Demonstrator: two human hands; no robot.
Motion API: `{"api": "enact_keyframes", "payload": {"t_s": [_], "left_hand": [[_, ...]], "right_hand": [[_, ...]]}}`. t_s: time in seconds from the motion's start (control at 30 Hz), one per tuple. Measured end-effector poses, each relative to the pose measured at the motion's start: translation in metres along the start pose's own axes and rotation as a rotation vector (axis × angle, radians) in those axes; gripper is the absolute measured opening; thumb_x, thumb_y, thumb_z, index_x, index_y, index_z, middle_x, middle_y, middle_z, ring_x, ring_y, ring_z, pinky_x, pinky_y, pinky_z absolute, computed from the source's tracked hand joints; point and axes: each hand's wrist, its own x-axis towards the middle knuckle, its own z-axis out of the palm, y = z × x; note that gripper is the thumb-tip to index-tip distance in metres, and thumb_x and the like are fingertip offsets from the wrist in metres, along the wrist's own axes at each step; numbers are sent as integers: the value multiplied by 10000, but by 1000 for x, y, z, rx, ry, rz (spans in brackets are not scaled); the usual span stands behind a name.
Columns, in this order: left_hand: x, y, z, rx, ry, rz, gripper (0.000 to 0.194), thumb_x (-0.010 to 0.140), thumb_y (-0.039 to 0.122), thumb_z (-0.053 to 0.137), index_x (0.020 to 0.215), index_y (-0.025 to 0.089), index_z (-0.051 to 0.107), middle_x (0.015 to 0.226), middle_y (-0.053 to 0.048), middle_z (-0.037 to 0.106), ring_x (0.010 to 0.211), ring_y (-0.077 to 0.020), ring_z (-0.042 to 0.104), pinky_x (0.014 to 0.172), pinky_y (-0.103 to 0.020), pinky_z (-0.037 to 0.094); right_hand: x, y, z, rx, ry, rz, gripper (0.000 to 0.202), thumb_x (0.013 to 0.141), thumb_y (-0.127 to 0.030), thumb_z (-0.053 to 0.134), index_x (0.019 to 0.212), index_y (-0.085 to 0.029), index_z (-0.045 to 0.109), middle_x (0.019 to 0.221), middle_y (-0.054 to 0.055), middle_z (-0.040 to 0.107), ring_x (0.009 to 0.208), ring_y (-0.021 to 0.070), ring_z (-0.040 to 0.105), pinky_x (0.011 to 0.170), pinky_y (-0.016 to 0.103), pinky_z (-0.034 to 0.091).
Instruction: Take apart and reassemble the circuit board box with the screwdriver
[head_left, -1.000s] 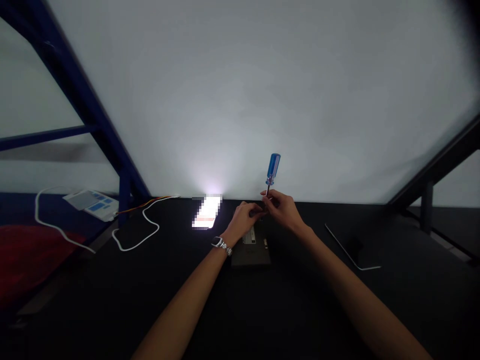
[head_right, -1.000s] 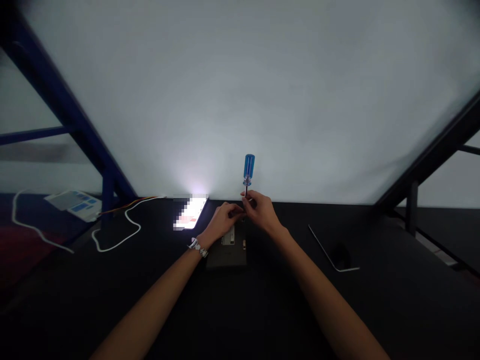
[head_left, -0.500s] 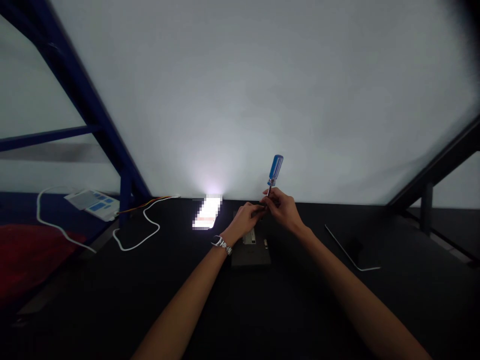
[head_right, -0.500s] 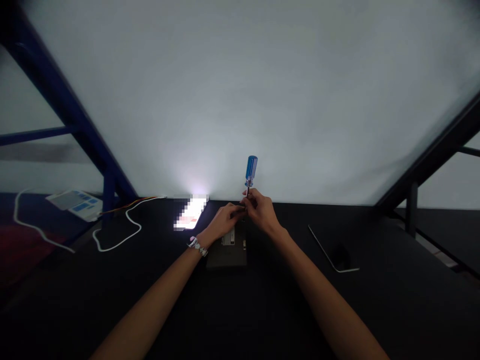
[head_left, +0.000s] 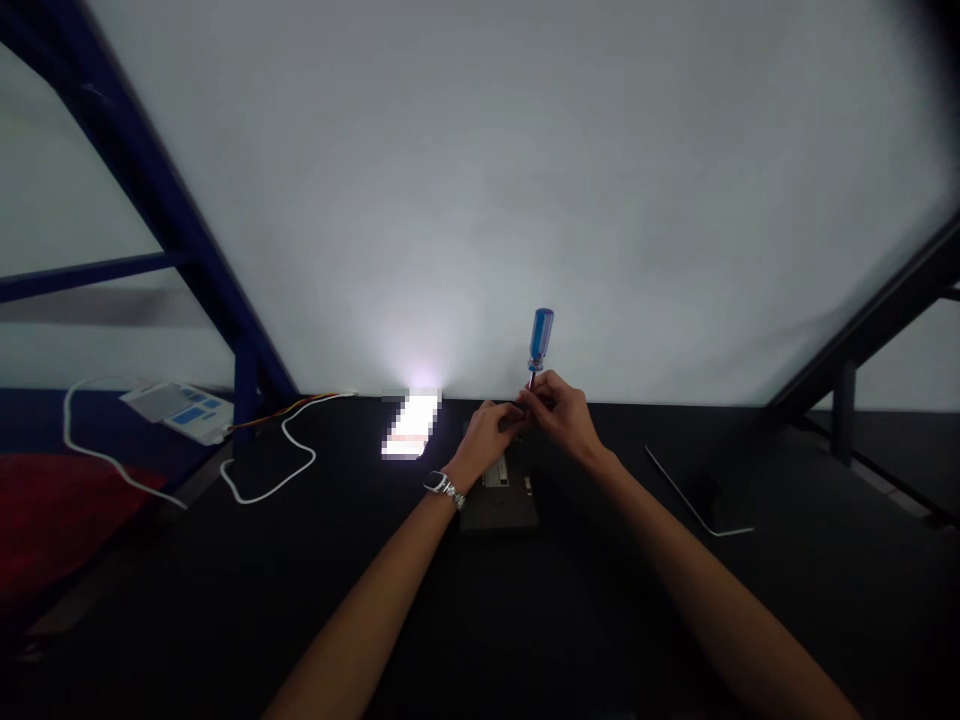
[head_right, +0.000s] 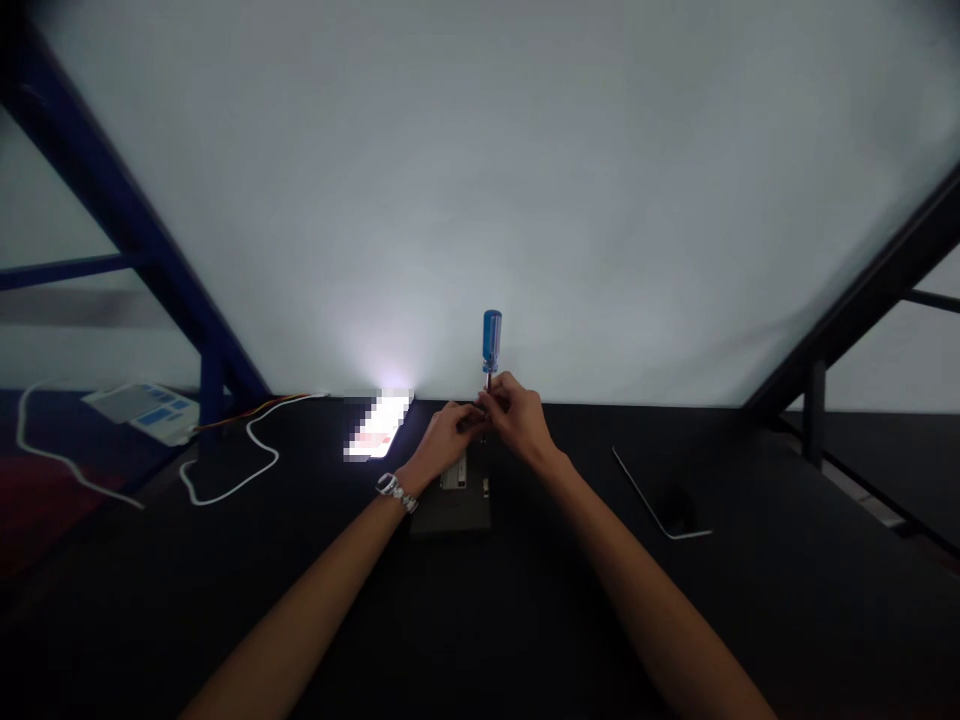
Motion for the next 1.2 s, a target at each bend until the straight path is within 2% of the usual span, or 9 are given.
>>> {"api": "enact_keyframes", "payload": {"t_s": [0.1, 0.2, 0.4, 0.47, 0.53, 0.63, 0.77, 1.03, 1.2], "left_hand": [[0, -2, -4, 22, -68, 52, 218, 901, 272, 595, 1075, 224, 716, 950, -55, 698, 903, -199, 606, 791, -293, 463], [-1, -3, -7, 60, -117, 16, 228, 913, 290, 572, 1074, 247, 728, 882, -50, 678, 791, -182, 607, 730, -288, 467], [1, -2, -5, 55, -3, -26, 175, 867, 313, 645, 959, 207, 751, 833, -51, 667, 765, -174, 614, 716, -280, 465], [1, -1, -4, 47, 31, -32, 149, 844, 306, 675, 897, 187, 746, 816, -52, 672, 771, -178, 619, 722, -283, 468], [1, 0, -3, 34, 47, -34, 133, 828, 304, 694, 866, 184, 740, 812, -50, 681, 783, -182, 625, 731, -287, 474], [0, -1, -4, 3, 28, -10, 148, 837, 299, 684, 939, 206, 738, 892, -49, 709, 869, -196, 633, 787, -299, 480], [0, -2, -5, 9, -46, 22, 221, 886, 286, 617, 1073, 237, 724, 980, -50, 722, 962, -213, 621, 840, -314, 477], [1, -3, -4, 2, 4, 6, 212, 893, 325, 613, 1044, 233, 731, 963, -47, 729, 940, -208, 624, 820, -307, 478], [-1, -7, -6, 119, -83, 39, 206, 856, 304, 661, 1040, 227, 713, 979, -43, 713, 960, -224, 584, 845, -347, 463]], "right_hand": [[0, -2, -2, 17, -32, -19, 162, 906, -364, 537, 966, -214, 552, 859, 30, 721, 601, 152, 650, 614, 290, 543], [0, -4, -4, 6, -51, -22, 198, 914, -345, 514, 1046, -205, 565, 893, 40, 716, 589, 142, 639, 605, 288, 541], [1, -4, -2, -63, -29, -64, 348, 905, -338, 530, 1213, -186, 588, 856, 34, 675, 668, 146, 643, 635, 272, 526], [1, -2, -1, -68, 1, -40, 339, 872, -366, 588, 1153, -178, 609, 781, 21, 667, 638, 149, 635, 608, 266, 516], [2, 0, 0, -59, 22, 3, 267, 850, -398, 621, 993, -173, 634, 716, 17, 661, 613, 156, 633, 586, 264, 510], [2, 3, 0, -65, 31, 21, 228, 860, -408, 605, 819, -184, 614, 689, 19, 654, 618, 163, 642, 585, 265, 510], [1, 3, -1, -40, 7, 8, 198, 881, -377, 573, 883, -186, 624, 714, 18, 664, 606, 160, 651, 577, 266, 519], [2, 1, -2, -58, 11, -13, 246, 908, -366, 529, 1042, -185, 628, 838, 54, 707, 649, 163, 674, 635, 291, 557], [2, -1, -5, -25, 59, -27, 282, 924, -386, 506, 1063, -171, 624, 849, 67, 696, 637, 158, 656, 611, 286, 552]]}}
